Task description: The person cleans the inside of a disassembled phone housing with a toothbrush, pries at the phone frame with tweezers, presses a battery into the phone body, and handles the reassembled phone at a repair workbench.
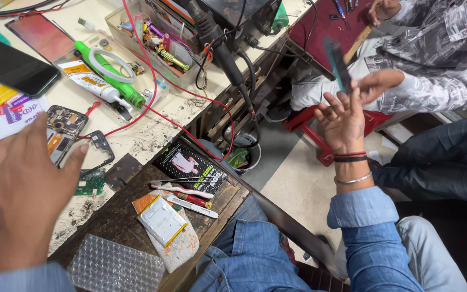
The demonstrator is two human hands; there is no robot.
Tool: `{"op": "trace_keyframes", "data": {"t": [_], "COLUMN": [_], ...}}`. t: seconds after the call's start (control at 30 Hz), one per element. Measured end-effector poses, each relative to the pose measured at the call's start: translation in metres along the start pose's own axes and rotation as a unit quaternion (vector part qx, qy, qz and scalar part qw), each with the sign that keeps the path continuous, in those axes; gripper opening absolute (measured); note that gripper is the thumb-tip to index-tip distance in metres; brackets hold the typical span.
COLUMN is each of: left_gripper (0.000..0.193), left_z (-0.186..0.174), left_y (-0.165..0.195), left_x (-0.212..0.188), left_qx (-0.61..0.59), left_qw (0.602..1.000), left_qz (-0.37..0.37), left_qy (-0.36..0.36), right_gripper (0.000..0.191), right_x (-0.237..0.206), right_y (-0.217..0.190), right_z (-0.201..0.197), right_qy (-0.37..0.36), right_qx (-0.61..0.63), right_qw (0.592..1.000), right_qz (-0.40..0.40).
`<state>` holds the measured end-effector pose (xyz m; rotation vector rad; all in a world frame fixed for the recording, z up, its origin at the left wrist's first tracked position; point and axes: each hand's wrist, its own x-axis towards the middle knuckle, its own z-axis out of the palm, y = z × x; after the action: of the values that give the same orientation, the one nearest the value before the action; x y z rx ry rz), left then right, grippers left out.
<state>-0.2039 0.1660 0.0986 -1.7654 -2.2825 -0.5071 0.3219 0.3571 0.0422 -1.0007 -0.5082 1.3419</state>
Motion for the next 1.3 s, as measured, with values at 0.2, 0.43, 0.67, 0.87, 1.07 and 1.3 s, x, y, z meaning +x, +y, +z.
{"op": "trace_keyframes", "data": {"t": [0.2,0.43,0.67,0.87,1.07,1.3], "left_gripper": [0.068,0.053,0.060,0.085,0.098,0.103], "left_z": [-0.019,-0.017,0.029,0.042,0.032,0.054], "left_y": [0.027,0.048,0.098,0.132,0.111,0.092], "left_x": [-0.065,-0.129,-0.183,-0.184,-0.171,-0.170], "left_qx": [-0.065,-0.250,-0.613,-0.869,-0.912,-0.938], "left_qw": [0.998,0.968,0.772,0.459,0.381,0.285], "left_qz": [0.002,0.006,-0.013,-0.096,-0.126,-0.117], "left_qy": [-0.021,-0.021,-0.167,-0.160,-0.086,-0.157], "right_gripper": [0.036,0.026,0.030,0.033,0.029,0.024], "right_x": [0.004,-0.046,-0.167,-0.218,-0.227,-0.210], "right_y": [0.025,0.046,0.061,0.105,0.137,0.136], "right_z": [-0.028,-0.024,0.042,0.098,0.106,0.094], "right_qy": [-0.020,-0.066,-0.334,-0.490,-0.471,-0.519], "right_qx": [0.081,0.029,-0.455,-0.412,-0.411,-0.397], "right_qw": [0.996,0.997,0.651,0.555,0.618,0.721], "right_qz": [0.017,-0.032,-0.507,-0.532,-0.476,-0.231]}}
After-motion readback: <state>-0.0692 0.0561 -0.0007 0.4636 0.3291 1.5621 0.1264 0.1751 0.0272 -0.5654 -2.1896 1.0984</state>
